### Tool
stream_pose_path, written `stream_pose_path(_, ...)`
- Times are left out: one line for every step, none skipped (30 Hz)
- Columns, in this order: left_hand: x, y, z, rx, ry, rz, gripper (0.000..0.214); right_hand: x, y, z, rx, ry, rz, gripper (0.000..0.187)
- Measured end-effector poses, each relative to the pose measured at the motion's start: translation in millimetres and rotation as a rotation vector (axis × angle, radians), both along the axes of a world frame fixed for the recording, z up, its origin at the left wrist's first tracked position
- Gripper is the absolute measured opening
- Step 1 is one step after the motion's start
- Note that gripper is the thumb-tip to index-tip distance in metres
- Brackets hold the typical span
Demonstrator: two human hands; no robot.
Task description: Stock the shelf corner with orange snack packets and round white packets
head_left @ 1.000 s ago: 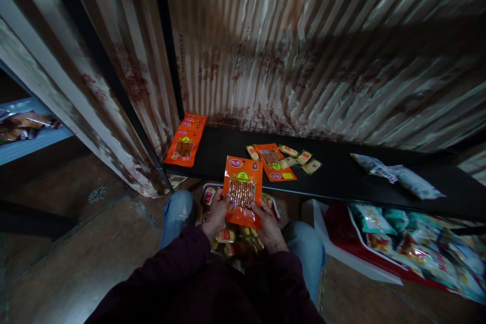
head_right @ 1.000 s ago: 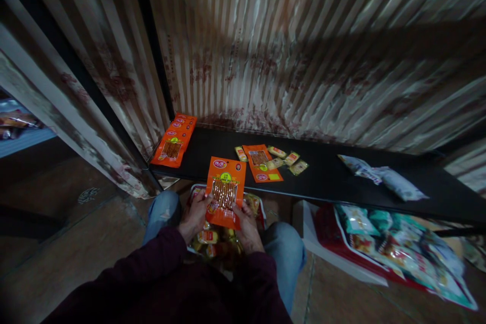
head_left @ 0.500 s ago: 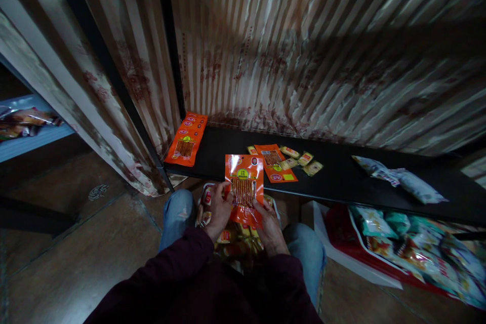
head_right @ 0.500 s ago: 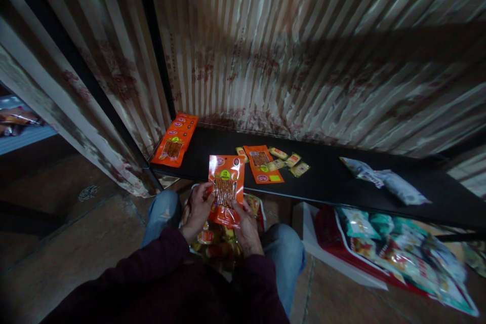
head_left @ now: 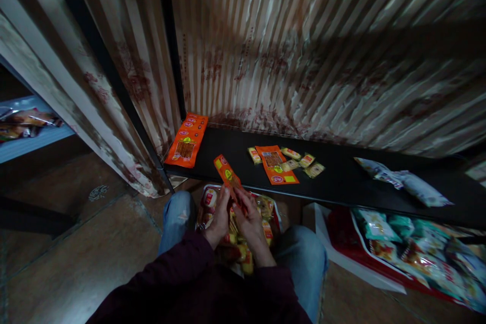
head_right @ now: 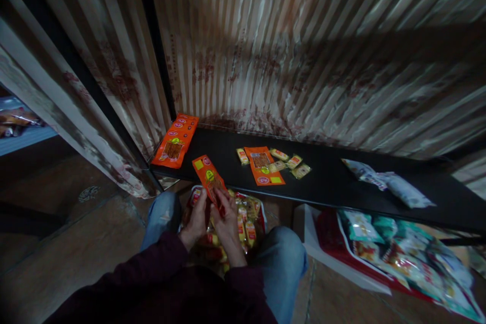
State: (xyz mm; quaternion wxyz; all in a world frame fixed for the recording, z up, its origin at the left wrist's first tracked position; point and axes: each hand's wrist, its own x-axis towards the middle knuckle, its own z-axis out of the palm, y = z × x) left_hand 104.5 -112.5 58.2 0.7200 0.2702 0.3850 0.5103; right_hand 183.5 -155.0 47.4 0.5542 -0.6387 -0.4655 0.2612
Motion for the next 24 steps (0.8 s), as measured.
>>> stream_pose_path(0.3,-0.4,-0.1,-0.008,-0.02,0.011,0.027,-3.2,0.1,-1.8,0.0,-0.078,-0.021,0.043)
stream_pose_path(0.1,-0.9,0.8,-0.011,-0.036,0.019,0.029,-6.2,-0.1,-3.3,-0.001,-0.15,-0.034,0.043)
stream_pose_path(-0.6,-1.1,2.5,-0.013,-0.05,0.027,0.031,-8.8,-0.8,-4.4,-0.002,-0.216,-0.041,0.045)
stream_pose_path(-1.6,-1.0,4.5,-0.018,-0.066,0.036,0.033,-11.1,-1.6,-5.1,-0.001,-0.271,-0.043,0.046)
stream_pose_path(-2.9,-0.4,6.4,-0.03,-0.087,0.043,0.035,-12.7,-2.6,-5.3,0.002,-0.315,-0.041,0.048)
stream_pose_path(-4.2,0.7,8.0,-0.053,-0.116,0.043,0.037,-13.8,-3.6,-5.1,0.006,-0.348,-0.035,0.048)
stream_pose_path(-5.4,2.4,9.0,-0.091,-0.15,0.032,0.039,-14.1,-4.4,-4.6,0.009,-0.37,-0.027,0.048)
stream_pose_path(-6.5,4.6,9.2,-0.135,-0.184,0.019,0.041,-13.8,-4.9,-3.8,0.012,-0.386,-0.018,0.046)
stream_pose_path(-7.3,7.0,8.8,-0.174,-0.214,0.013,0.042,-12.9,-5.1,-2.9,0.015,-0.397,-0.012,0.043)
stream_pose_path(-8.0,9.5,7.9,-0.204,-0.239,0.016,0.043,-11.4,-5.1,-2.1,0.018,-0.406,-0.012,0.039)
stream_pose_path(-8.6,11.8,6.9,-0.224,-0.26,0.024,0.042,-9.6,-4.9,-1.4,0.021,-0.417,-0.018,0.037)
stream_pose_path(-9.1,13.9,5.8,-0.235,-0.281,0.029,0.041,-7.5,-4.5,-1.1,0.024,-0.43,-0.029,0.035)
stream_pose_path(-9.5,15.7,4.9,-0.241,-0.3,0.023,0.04,-5.4,-4.0,-1.3,0.028,-0.445,-0.045,0.035)
stream_pose_path(-10.0,17.0,4.2,-0.249,-0.316,-0.001,0.039,-3.4,-3.5,-1.9,0.03,-0.46,-0.058,0.036)
stream_pose_path(-10.7,17.9,3.7,-0.258,-0.327,-0.041,0.039,-1.6,-3.1,-2.9,0.028,-0.474,-0.067,0.037)
stream_pose_path(-11.4,18.5,3.3,-0.267,-0.331,-0.083,0.039,-0.2,-2.8,-4.4,0.022,-0.483,-0.077,0.038)
stream_pose_path(-12.2,18.8,2.9,-0.271,-0.326,-0.113,0.04,1.0,-2.6,-6.0,0.013,-0.489,-0.09,0.04)
stream_pose_path(-13.1,19.0,2.5,-0.272,-0.319,-0.132,0.041,1.8,-2.6,-7.7,0.002,-0.492,-0.103,0.042)
stream_pose_path(-14.1,19.0,1.9,-0.275,-0.316,-0.143,0.042,2.4,-2.7,-9.2,-0.009,-0.495,-0.113,0.043)
stream_pose_path(-15.0,19.1,1.3,-0.28,-0.318,-0.152,0.043,2.8,-2.9,-10.5,-0.018,-0.5,-0.122,0.044)
stream_pose_path(-15.9,19.2,0.5,-0.288,-0.325,-0.161,0.044,3.1,-3.2,-11.5,-0.026,-0.505,-0.128,0.044)
stream_pose_path(-16.8,19.4,-0.3,-0.296,-0.334,-0.17,0.045,3.5,-3.6,-12.1,-0.033,-0.511,-0.126,0.044)
stream_pose_path(-17.7,19.8,-1.1,-0.3,-0.342,-0.177,0.045,3.8,-4.0,-12.4,-0.041,-0.517,-0.121,0.044)
stream_pose_path(-18.5,20.2,-1.9,-0.299,-0.345,-0.181,0.046,4.1,-4.3,-12.5,-0.049,-0.523,-0.114,0.043)
